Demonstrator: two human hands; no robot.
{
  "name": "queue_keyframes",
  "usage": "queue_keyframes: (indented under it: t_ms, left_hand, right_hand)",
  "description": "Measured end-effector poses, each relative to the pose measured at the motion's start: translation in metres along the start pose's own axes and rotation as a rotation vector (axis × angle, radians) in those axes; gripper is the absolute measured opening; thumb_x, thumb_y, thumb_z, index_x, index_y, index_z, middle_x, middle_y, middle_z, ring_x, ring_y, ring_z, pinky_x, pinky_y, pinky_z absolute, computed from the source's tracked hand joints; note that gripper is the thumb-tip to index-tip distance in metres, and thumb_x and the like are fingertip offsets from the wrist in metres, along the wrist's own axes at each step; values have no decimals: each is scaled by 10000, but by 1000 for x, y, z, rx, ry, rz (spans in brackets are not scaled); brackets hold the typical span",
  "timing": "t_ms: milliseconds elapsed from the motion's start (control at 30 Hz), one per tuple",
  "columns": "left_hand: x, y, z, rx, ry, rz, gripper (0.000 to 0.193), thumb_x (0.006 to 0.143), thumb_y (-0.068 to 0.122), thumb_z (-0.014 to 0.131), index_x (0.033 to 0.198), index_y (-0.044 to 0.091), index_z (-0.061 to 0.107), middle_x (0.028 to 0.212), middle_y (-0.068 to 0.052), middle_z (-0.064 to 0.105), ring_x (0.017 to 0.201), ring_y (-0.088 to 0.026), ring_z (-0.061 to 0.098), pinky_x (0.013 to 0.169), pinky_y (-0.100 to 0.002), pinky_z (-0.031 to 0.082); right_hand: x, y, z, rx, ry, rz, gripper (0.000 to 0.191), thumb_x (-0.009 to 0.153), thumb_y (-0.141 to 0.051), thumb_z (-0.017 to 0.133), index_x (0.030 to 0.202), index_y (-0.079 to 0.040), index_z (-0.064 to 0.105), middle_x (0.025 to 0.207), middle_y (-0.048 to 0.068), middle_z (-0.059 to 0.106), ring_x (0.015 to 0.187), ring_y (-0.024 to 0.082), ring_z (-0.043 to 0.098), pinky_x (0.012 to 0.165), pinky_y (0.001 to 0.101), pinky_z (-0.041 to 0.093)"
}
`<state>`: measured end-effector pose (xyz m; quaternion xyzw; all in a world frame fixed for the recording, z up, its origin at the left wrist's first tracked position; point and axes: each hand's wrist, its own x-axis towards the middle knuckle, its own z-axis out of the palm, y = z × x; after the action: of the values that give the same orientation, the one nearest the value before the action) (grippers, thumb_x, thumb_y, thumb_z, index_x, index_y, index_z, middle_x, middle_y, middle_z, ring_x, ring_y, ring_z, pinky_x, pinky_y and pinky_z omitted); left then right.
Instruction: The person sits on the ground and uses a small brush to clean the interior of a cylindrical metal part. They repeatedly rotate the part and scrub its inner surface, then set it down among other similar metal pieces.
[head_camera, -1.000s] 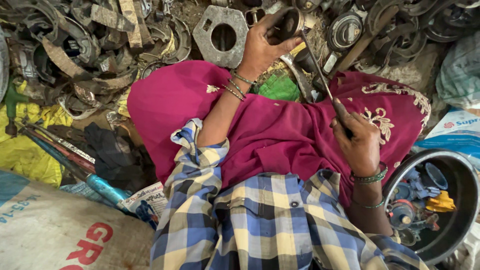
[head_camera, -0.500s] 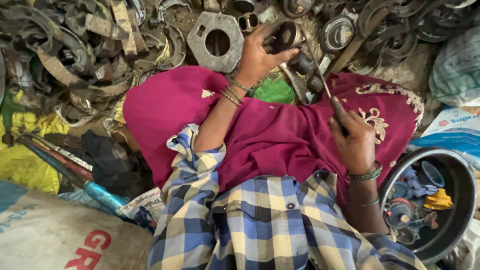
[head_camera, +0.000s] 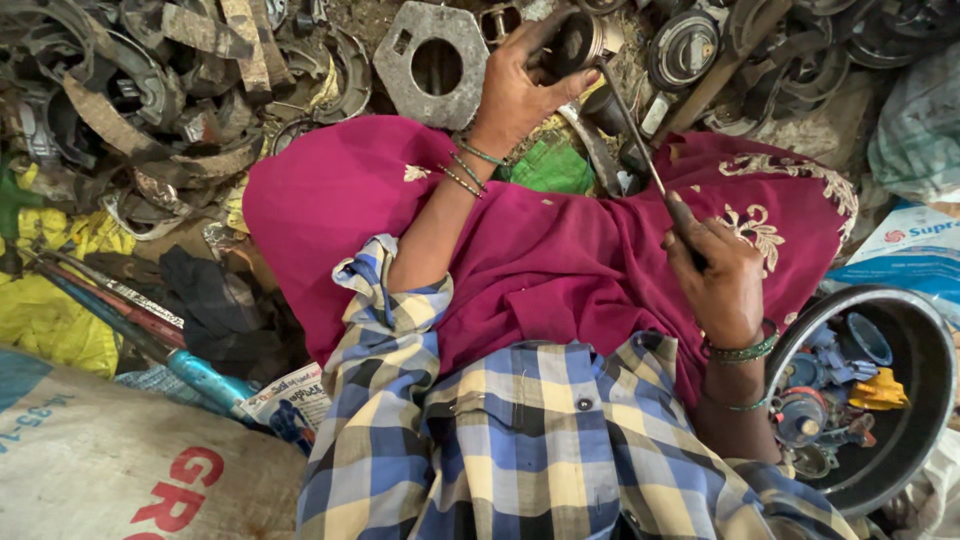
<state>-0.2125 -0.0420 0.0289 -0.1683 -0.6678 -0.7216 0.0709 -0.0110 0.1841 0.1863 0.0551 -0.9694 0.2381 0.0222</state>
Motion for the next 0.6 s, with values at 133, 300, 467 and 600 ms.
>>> queue_keyframes:
  t_ms: [133,300,467,600]
  left_hand:
    - [0,-1,-1,-5,-2,-10,731,849,360,940,1413,32,613,1118,-72,687,1028,-158,714,896,-289,625]
    - [0,-2,-3,9,-4,26,734,865,346,952,1439,45,607,1149,-57,683,1064,-164,716,918,-300,631]
    - [-1,2,1,-90,-45,-1,760,858,387,927,1441,51,574,1218,-87,647,1138,-202,724,938,-330,654]
    - [-3,5,4,56,-100,-6,745,829,381,951,1423,66,628,1191,-104,670,1139,-237,735,954,-341,699]
  right_hand:
    - [2,-5,-2,32,-21,26,426,966,-29,740,1389,-50,691,843,113,651,648,168,591,601,339,479]
    - [4,-9,-3,-1,-41,49,445,972,-25,742,1413,-61,687,793,120,605,612,181,547,595,355,463]
    - [4,-6,0,0,-1,18,441,986,-18,723,1424,-55,681,844,113,636,648,167,588,611,343,481]
    - [5,2,1,-94,-14,65,416,1001,-24,733,1414,-41,686,823,131,626,619,185,576,578,365,459]
